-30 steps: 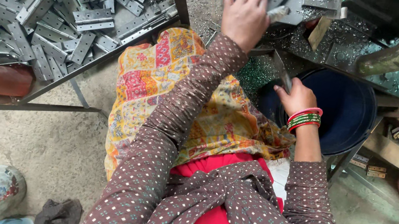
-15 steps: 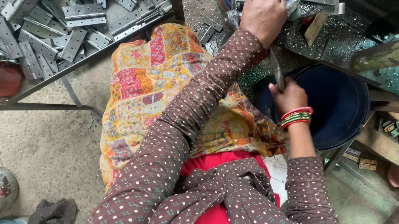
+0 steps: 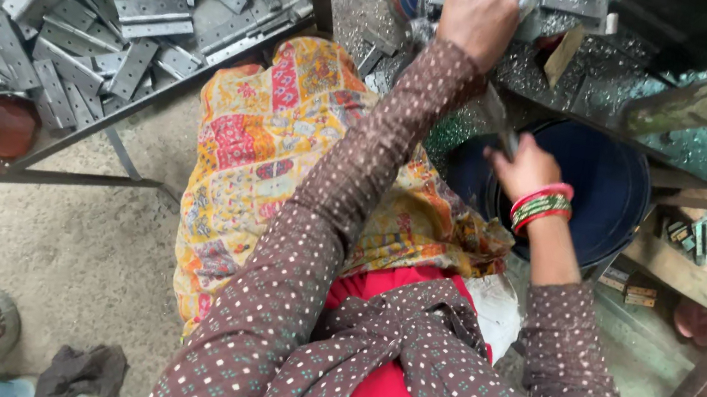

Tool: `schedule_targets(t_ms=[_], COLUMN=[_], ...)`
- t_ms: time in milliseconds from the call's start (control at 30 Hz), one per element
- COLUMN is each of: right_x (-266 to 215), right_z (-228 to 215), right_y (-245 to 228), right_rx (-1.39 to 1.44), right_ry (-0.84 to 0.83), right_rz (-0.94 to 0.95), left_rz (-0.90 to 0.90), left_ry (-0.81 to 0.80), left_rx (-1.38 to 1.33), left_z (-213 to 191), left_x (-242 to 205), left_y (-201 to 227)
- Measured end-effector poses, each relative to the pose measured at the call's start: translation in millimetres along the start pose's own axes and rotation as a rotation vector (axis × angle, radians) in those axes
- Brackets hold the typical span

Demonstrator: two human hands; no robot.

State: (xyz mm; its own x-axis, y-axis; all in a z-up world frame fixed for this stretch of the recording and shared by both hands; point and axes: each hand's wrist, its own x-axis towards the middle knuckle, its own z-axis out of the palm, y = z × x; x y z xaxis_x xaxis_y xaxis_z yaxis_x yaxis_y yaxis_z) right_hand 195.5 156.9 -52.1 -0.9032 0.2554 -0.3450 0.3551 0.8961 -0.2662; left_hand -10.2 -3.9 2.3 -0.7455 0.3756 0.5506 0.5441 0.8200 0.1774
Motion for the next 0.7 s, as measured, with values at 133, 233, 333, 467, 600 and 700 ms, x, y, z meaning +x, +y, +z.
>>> schedule_targets(t_ms=[133,233,333,467,600,700], right_x=[-1,-7,1,0,5,-3], right_z=[-2,46,80,79,25,3], right_y=[-4,-4,8,14,6,6], right_rx=[-0.011,0.075,0.106,0.122,0.143,0.019], right_ry=[0.044,0.184,0.312,0.259,0.080,0.026], right_rz=[0.011,-0.040,-0.125,-0.067,-0.081,-0.015], left_rz=[-0.030,-0.027,-0.025,-0.012,0.004,-0.057], left_ry=[-0.044,0.007,0.075,0.023,0.060,-0.098], left_rx=[0.034,0.056,-0.057,-0.007,0.037,-0.026], left_z=[20,25,21,12,20,46], left_x=[12,8,1,-4,13,22], left_y=[1,-1,-2,3,-5,-8])
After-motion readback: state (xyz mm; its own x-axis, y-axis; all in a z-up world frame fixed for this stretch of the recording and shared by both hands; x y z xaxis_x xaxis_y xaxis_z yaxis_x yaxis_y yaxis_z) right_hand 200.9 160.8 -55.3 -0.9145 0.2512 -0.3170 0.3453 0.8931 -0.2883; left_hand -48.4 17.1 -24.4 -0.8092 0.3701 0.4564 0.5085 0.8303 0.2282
